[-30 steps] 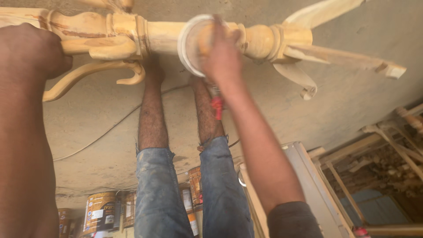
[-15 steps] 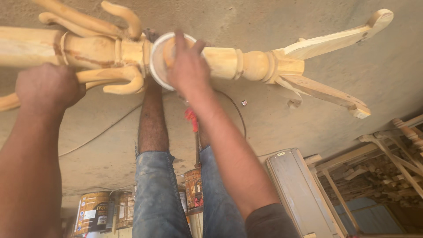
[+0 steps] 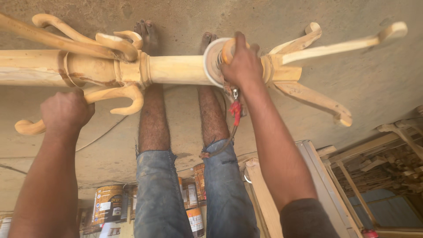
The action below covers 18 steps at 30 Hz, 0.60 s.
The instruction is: The person uses an orbital sander to smooth the surface of a carved wooden furniture leg. They hold the piece steady with one hand while operating the sander with the other, moving along the central shaft and decorative elements.
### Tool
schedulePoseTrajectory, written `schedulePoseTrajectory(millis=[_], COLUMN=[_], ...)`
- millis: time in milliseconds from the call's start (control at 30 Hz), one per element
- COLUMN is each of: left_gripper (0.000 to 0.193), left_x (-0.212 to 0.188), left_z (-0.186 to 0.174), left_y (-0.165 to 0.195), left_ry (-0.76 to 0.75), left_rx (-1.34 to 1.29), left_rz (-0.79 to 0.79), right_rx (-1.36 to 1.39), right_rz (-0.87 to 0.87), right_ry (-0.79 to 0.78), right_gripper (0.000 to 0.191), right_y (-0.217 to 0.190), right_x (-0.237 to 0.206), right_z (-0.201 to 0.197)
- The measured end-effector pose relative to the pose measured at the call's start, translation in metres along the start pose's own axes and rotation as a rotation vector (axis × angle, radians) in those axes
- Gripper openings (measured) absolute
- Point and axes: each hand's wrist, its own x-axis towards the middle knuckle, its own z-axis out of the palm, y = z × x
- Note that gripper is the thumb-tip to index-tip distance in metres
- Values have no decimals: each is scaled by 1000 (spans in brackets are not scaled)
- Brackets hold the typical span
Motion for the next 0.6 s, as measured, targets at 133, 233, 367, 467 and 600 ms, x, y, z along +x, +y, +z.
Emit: schedulePoseTrajectory(millis=[133, 233, 367, 467, 600], left_gripper=[22, 20, 22, 19, 19], left_x=[4, 3, -1, 5, 9], left_z=[26, 40, 50, 52, 51], left_y=[-5, -11, -6, 4, 6], left_ry=[113, 191, 154, 253, 149], left_rx=[-59, -82, -97, -138, -130], left_rz=[20, 59, 52, 36, 0], right_rx=[-112, -84, 69, 207, 276], right_rz=[-52, -103, -271, -212, -209], right_ry=[-175, -106, 227, 414, 621], right_gripper=[99, 97, 91, 92, 91], right_y=[-24, -17, 21, 30, 24], right_x=[63, 57, -29, -73, -69], right_z=[-15, -11, 32, 73, 85])
